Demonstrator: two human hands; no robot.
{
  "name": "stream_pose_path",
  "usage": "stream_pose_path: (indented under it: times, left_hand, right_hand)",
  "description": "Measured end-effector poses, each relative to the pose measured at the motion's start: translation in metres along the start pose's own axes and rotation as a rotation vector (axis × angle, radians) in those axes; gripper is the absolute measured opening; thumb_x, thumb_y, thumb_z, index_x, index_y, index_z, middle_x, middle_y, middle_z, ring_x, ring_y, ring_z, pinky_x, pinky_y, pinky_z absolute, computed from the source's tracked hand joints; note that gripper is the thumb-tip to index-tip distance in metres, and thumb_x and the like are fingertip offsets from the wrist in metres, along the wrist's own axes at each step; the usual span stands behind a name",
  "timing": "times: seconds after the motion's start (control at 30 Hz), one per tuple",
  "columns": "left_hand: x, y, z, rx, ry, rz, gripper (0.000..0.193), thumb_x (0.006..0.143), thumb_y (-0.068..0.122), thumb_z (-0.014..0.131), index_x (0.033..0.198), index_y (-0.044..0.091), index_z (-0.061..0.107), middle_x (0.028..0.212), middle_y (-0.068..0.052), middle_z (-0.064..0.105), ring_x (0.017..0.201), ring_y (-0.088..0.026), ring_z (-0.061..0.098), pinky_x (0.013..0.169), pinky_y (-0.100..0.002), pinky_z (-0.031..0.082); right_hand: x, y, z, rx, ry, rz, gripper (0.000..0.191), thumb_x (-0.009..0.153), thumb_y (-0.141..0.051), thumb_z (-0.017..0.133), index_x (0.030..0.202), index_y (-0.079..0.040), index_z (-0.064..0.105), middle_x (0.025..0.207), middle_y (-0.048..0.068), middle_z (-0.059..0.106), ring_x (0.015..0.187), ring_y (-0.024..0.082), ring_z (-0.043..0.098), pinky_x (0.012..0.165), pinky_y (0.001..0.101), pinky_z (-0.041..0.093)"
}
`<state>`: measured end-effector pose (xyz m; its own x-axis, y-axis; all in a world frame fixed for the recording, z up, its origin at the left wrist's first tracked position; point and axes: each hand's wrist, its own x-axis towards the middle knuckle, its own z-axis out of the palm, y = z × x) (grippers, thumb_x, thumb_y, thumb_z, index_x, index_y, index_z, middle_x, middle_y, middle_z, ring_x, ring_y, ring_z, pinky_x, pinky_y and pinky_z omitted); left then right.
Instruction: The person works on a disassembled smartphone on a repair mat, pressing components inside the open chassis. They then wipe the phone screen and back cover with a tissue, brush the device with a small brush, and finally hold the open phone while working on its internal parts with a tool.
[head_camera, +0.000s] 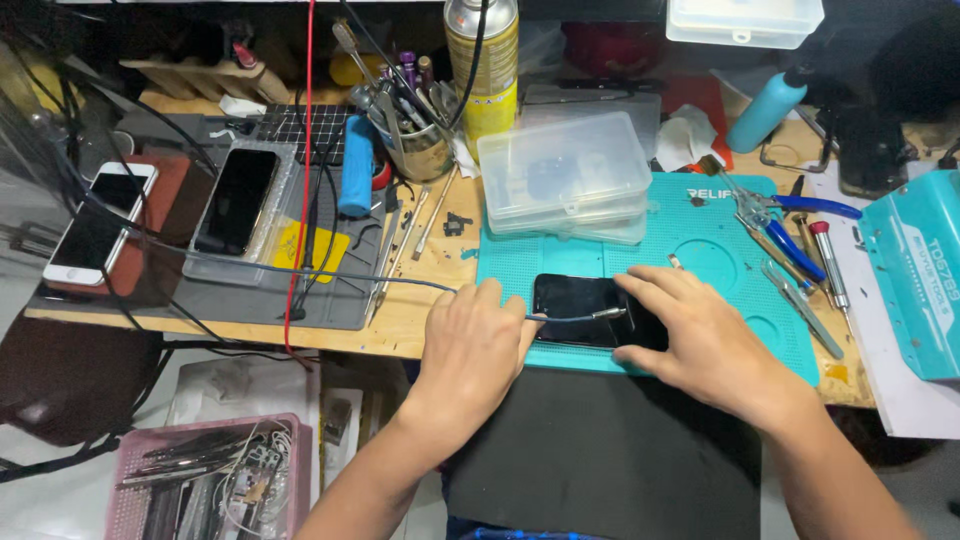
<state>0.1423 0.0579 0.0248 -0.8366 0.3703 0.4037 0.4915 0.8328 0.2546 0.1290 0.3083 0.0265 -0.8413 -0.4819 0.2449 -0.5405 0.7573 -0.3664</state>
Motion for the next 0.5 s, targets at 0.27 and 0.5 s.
stream_pose_path:
  times: [0.27, 0.5]
  left_hand:
    - [0.005, -0.012, 0.007, -0.498, -0.031, 0.063, 0.009, 0.094, 0.009, 0.066, 0.1, 0.003, 0.07, 0.097, -0.013, 0.067, 0.08, -0.034, 0.067, 0.07, -0.043, 0.053]
    - [0.001, -0.01, 0.013, -0.928, -0.124, -0.235, 0.022, 0.098, 0.01, 0.056, 0.114, 0.0, 0.067, 0.08, -0.007, 0.07, 0.071, -0.017, 0.068, 0.065, -0.031, 0.053]
  right_hand:
    - [0.037, 0.006, -0.003, 0.012, -0.369, 0.285, 0.097, 0.064, -0.045, 0.092, 0.146, -0.012, 0.053, 0.121, 0.014, 0.061, 0.117, 0.032, 0.057, 0.099, 0.0412, 0.048]
    - [0.063, -0.009, -0.009, -0.071, -0.526, 0.294, 0.091, 0.055, -0.042, 0.096, 0.133, -0.012, 0.059, 0.112, 0.012, 0.063, 0.113, 0.031, 0.058, 0.095, 0.042, 0.049]
